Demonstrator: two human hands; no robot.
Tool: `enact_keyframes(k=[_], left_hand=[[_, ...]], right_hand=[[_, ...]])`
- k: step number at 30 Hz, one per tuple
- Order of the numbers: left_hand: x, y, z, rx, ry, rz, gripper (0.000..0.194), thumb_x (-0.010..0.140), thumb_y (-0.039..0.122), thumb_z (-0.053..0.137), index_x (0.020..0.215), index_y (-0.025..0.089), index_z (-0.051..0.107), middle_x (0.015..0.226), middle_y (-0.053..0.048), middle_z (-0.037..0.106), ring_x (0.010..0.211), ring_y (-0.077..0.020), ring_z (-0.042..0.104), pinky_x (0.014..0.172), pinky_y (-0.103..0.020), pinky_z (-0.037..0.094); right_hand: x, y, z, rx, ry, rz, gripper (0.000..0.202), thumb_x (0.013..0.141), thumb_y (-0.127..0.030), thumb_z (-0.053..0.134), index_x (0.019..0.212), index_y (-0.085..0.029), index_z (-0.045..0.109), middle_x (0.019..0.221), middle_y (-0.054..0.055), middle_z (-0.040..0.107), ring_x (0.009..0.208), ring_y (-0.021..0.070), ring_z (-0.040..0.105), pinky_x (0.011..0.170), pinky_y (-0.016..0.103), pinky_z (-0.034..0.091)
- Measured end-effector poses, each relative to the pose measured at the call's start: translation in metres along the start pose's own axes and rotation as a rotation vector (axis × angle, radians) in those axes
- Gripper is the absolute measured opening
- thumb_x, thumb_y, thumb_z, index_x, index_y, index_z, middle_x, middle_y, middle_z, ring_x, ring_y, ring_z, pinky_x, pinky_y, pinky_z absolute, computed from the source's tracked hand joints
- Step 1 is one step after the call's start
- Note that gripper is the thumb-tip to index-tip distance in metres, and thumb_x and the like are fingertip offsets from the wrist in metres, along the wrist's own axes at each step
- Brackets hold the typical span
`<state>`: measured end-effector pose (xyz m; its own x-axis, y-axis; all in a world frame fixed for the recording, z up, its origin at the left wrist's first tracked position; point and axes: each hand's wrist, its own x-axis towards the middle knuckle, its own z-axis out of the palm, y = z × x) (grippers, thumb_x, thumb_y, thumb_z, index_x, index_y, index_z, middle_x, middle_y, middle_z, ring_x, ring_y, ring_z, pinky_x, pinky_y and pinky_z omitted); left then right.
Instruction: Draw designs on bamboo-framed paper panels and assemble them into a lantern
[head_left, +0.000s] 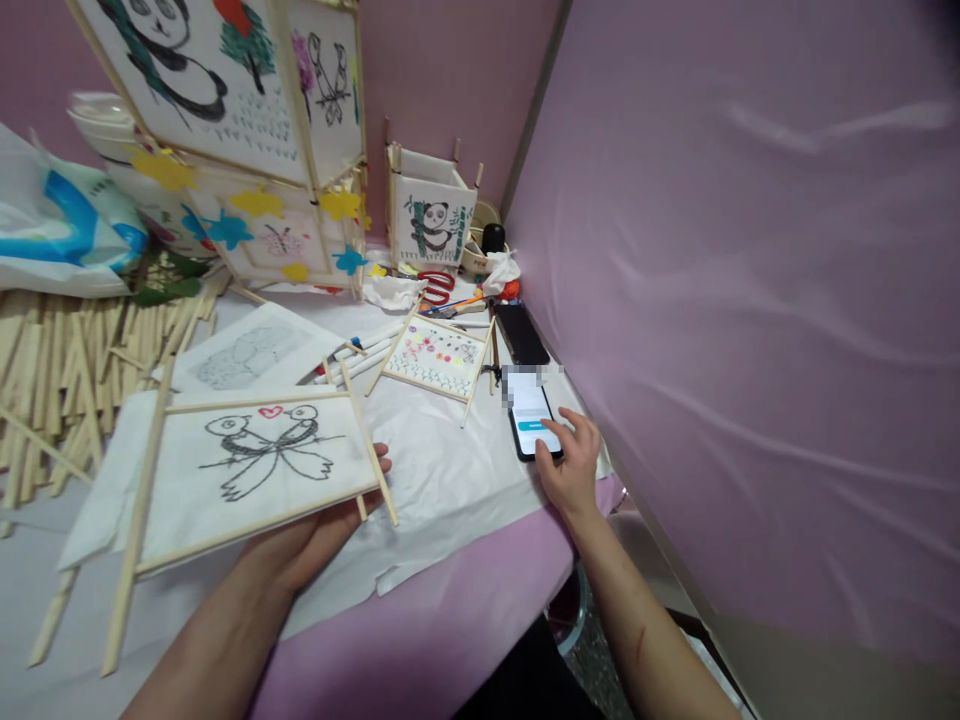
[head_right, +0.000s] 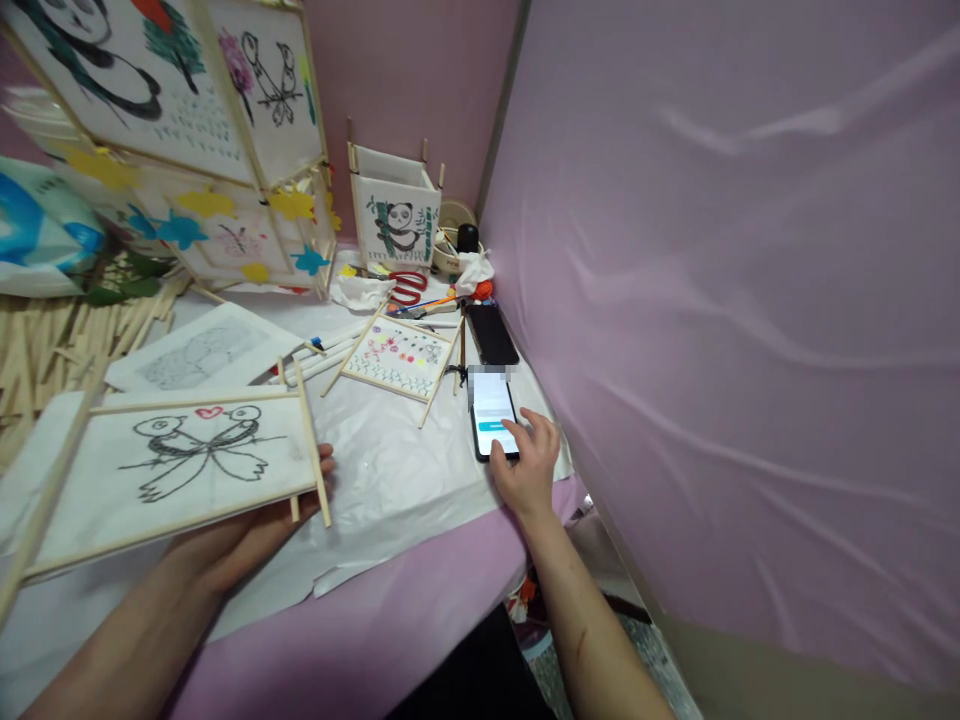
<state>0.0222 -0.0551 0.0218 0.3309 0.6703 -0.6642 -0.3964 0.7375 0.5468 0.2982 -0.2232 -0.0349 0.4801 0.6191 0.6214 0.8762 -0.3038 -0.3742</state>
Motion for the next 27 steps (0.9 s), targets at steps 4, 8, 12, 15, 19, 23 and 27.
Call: enact_keyframes(k=[4,8,12,15,19,23,27], left_hand=[[-0.0010,-0.0001,0.0016,-0.052,0.032,-0.023,0.059,0.083,-0.008,0.045,0.130,0.020,0.065,0.105,-0.012,0.076,0.080,-0.0229,0.074,0.068,-0.034,0.067],[0.0004,-0.0011,-0.0009,0.004,0.002,0.003,0.055,0.082,-0.010,0.044,0.125,0.016,0.067,0.098,-0.013,0.076,0.078,-0.0233,0.075,0.066,-0.034,0.067],[0.0006,-0.0012,-0.0024,0.030,-0.025,0.027,0.054,0.080,-0.011,0.043,0.121,0.015,0.068,0.095,-0.012,0.076,0.078,-0.0233,0.075,0.067,-0.035,0.067],[0.0005,-0.0008,-0.0022,0.036,-0.031,0.029,0.053,0.081,-0.010,0.045,0.121,0.016,0.067,0.096,-0.012,0.076,0.078,-0.0229,0.075,0.067,-0.034,0.067],[0.0013,-0.0007,-0.0020,0.054,-0.043,0.024,0.053,0.080,-0.010,0.047,0.121,0.016,0.068,0.095,-0.012,0.076,0.077,-0.0237,0.075,0.065,-0.034,0.067],[0.0014,-0.0010,-0.0020,0.046,-0.039,0.026,0.055,0.080,-0.010,0.046,0.123,0.018,0.067,0.095,-0.012,0.076,0.077,-0.0233,0.075,0.066,-0.035,0.067],[0.0019,-0.0011,-0.0032,0.029,-0.026,0.000,0.060,0.079,-0.010,0.044,0.129,0.018,0.065,0.099,-0.012,0.076,0.079,-0.0227,0.075,0.068,-0.034,0.067]], right_hand=[[0.0002,-0.0016,-0.0004,0.004,-0.005,0.011,0.022,0.090,-0.031,0.057,0.108,-0.024,0.069,0.127,0.010,0.060,0.122,0.0303,0.051,0.106,0.056,0.041],[0.0004,-0.0022,-0.0008,-0.004,-0.014,0.000,0.022,0.090,-0.031,0.057,0.108,-0.024,0.069,0.127,0.010,0.060,0.122,0.0305,0.051,0.106,0.055,0.041],[0.0004,-0.0021,-0.0009,-0.007,-0.015,-0.016,0.022,0.090,-0.030,0.058,0.108,-0.023,0.069,0.127,0.011,0.060,0.122,0.0305,0.051,0.105,0.055,0.041],[0.0002,-0.0021,-0.0007,-0.005,-0.012,-0.016,0.023,0.090,-0.030,0.059,0.110,-0.023,0.069,0.127,0.011,0.059,0.122,0.0305,0.051,0.105,0.055,0.041],[0.0001,-0.0011,-0.0005,-0.003,-0.021,-0.003,0.024,0.090,-0.031,0.058,0.111,-0.024,0.068,0.127,0.010,0.059,0.122,0.0305,0.051,0.106,0.055,0.041],[-0.0004,-0.0009,-0.0002,0.002,-0.018,0.007,0.027,0.090,-0.032,0.058,0.114,-0.024,0.066,0.128,0.011,0.059,0.122,0.0310,0.051,0.106,0.057,0.041],[-0.0014,-0.0089,0.0028,-0.016,-0.097,0.112,0.046,0.088,-0.042,0.060,0.129,-0.022,0.057,0.136,0.015,0.054,0.128,0.0348,0.048,0.107,0.061,0.040]])
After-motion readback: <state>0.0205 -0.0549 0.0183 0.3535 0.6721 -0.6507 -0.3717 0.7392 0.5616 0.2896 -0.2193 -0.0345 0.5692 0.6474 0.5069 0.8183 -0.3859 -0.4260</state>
